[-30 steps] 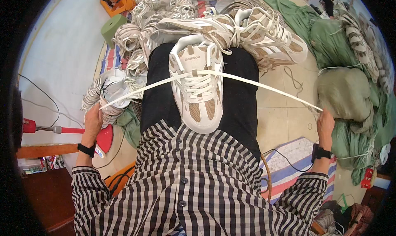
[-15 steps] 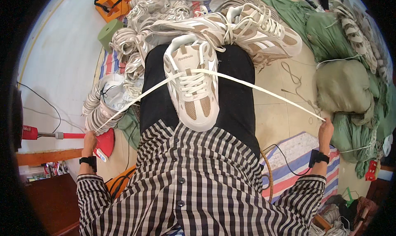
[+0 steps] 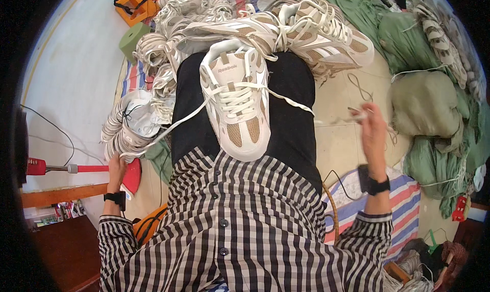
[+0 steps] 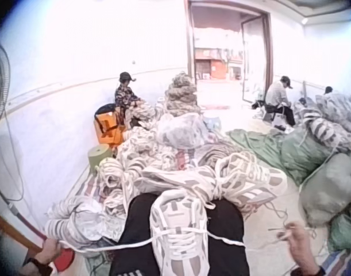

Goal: Lacing a series of sneaker shoe uppers as part of an assembly process.

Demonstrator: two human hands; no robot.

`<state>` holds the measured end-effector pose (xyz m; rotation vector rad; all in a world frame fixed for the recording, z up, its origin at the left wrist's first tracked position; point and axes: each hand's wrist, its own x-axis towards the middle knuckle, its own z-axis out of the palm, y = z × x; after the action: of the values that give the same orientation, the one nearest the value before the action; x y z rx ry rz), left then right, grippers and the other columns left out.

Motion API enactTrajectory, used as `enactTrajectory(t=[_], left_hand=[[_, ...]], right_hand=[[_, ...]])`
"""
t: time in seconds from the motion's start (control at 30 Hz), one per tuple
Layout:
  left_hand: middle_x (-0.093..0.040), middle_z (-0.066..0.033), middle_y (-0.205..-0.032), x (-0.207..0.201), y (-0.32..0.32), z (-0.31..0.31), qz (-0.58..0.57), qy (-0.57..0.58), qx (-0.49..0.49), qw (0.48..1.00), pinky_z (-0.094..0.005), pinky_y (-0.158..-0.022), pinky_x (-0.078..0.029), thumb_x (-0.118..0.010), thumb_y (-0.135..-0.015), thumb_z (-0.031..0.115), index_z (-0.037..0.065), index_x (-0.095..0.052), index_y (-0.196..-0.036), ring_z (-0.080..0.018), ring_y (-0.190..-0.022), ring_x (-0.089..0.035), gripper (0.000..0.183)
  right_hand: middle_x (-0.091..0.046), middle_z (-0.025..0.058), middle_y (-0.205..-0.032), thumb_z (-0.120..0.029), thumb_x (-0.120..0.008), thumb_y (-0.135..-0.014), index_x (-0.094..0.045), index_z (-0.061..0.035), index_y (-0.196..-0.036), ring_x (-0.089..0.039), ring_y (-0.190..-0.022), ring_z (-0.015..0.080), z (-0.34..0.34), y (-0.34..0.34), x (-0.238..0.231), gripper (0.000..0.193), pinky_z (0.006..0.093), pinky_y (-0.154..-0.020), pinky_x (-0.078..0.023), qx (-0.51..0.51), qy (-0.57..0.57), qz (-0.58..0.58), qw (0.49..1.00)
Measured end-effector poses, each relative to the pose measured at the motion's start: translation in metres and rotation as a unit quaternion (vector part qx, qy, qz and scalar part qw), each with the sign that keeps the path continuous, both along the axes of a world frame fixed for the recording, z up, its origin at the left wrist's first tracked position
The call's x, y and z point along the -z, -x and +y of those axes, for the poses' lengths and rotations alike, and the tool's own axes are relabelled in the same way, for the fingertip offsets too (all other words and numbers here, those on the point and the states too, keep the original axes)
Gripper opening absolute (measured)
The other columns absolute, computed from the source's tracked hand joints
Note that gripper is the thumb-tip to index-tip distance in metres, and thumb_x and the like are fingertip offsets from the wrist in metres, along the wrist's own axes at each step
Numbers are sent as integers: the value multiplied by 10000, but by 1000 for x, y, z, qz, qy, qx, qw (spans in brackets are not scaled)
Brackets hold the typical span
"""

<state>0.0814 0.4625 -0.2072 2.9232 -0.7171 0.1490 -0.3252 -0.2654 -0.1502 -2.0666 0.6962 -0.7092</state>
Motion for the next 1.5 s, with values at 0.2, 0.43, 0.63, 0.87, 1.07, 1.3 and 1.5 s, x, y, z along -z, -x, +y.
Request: enactTrajectory(t=[0.2, 0.43, 0.63, 0.87, 1.07, 1.3, 1.5], left_hand=[[-595, -116, -621, -102, 48, -219, 66, 147, 200, 966, -316, -517, -456, -566, -907, 83, 22, -614, -958, -216, -529, -603, 93], [-641, -71, -735, -152, 107, -349, 196, 371, 262, 869, -253, -611, -482, -519, -896, 0, 12, -637, -1019, -123, -666, -623, 171], [-644, -62, -820, -148, 105, -387, 138, 352, 322, 868, -230, -649, -469, -553, -894, -10, 2, -660, -991, -113, -719, -605, 144], [-618, -1, -850, -130, 117, -409, 192, 427, 263, 843, -204, -673, -435, -607, -927, 57, 9, -669, -1027, -67, -752, -554, 128], [-643, -51, -847, -116, 124, -412, 149, 445, 267, 842, -237, -668, -465, -620, -901, 28, -3, -661, -999, -129, -737, -599, 111], [-648, -90, -828, -113, 126, -402, 124, 473, 261, 832, -263, -651, -481, -642, -868, 3, -1, -659, -978, -178, -717, -622, 112], [-650, -91, -831, -112, 126, -409, 149, 491, 257, 819, -264, -649, -479, -652, -852, -16, -5, -659, -972, -170, -717, -617, 121]], right_hand=[[-631, 2, -805, -82, -579, -945, -594, -14, -968, -601, -782, 71, 98, -129, -62, 73, 228, -731, -486, -198, -186, -119, 955], [-573, -17, -724, -90, -644, -900, -614, -4, -920, -499, -671, 48, 118, -165, -55, 93, 221, -626, -433, -176, -117, -123, 970], [-581, -17, -711, -98, -650, -892, -618, -7, -920, -490, -654, 49, 115, -162, -50, 100, 224, -608, -432, -137, -127, -112, 976], [-580, -10, -706, -88, -643, -889, -605, 1, -907, -492, -642, 55, 116, -158, -57, 99, 232, -596, -430, -144, -125, -97, 977], [-609, 44, -715, -63, -639, -875, -595, -5, -886, -543, -613, 122, 119, -161, -55, 74, 272, -603, -457, -134, -31, -103, 985], [-560, 23, -719, -7, -629, -868, -579, 7, -903, -504, -653, 86, 117, -167, -59, 63, 249, -593, -425, -160, 305, -130, 930], [-543, -53, -746, -66, -633, -893, -593, -21, -856, -459, -704, 18, 102, -167, -68, 71, 200, -633, -405, -242, -175, -31, 954]])
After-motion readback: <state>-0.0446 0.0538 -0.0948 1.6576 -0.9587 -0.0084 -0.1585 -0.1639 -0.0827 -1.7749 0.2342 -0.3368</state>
